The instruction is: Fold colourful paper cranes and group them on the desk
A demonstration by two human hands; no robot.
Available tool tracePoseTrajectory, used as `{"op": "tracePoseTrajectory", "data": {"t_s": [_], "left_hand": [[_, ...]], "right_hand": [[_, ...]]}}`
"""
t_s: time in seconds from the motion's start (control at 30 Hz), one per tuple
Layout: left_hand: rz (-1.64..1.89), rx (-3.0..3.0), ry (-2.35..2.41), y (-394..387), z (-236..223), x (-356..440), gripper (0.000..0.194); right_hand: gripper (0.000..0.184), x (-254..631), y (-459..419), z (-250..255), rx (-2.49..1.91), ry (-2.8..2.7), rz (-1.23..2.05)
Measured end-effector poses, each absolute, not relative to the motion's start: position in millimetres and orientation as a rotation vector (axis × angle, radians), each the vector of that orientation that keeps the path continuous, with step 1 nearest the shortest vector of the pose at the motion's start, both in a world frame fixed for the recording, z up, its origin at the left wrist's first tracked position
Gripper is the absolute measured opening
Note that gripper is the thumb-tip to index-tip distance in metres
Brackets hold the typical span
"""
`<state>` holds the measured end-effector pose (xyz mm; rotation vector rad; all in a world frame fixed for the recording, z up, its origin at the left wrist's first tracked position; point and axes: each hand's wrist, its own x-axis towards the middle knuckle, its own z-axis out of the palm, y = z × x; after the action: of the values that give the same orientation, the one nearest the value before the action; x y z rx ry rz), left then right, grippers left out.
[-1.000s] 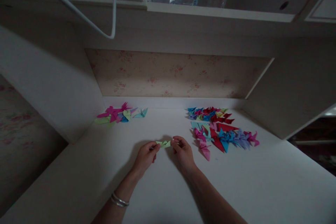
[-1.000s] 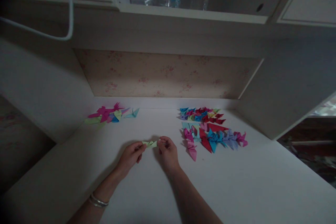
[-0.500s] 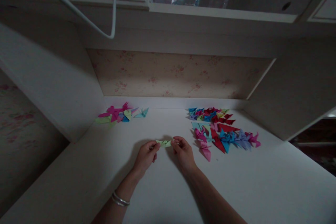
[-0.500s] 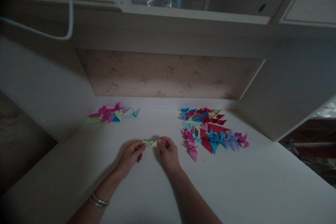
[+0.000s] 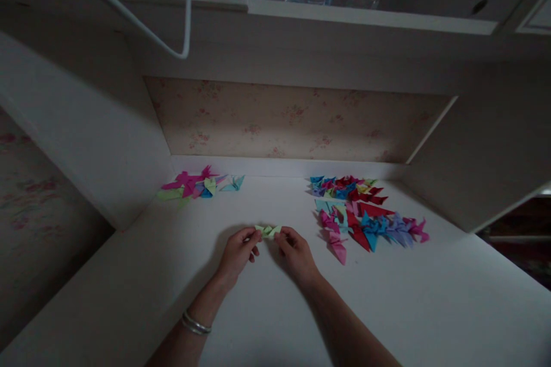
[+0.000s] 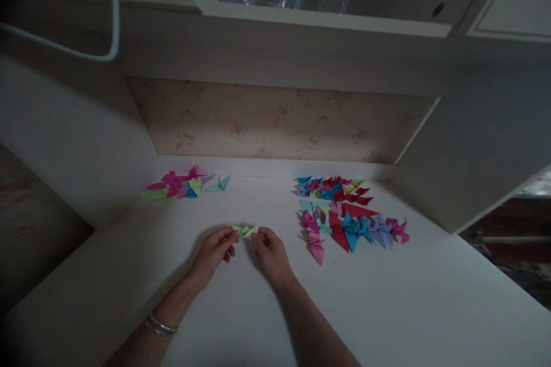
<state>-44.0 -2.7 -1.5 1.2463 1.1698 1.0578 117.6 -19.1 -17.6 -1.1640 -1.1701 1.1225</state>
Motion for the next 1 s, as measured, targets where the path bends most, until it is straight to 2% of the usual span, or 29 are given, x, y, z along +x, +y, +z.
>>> {"op": "tracePoseTrajectory", "data": {"t_s": [0.47,1.0], "left_hand": [[1.015,1.235,1.146,-2.5,-2.5,-42.2,0.036],[1.041,1.233,1.123,-4.7,0.9,-44.5,0.037]], "right_hand": [[0.040,119.6,-18.0,-19.7,-1.144,-1.131,1.118],[0.036,116.5,-21.0,-15.9,-1.145,-1.171,1.121]]}}
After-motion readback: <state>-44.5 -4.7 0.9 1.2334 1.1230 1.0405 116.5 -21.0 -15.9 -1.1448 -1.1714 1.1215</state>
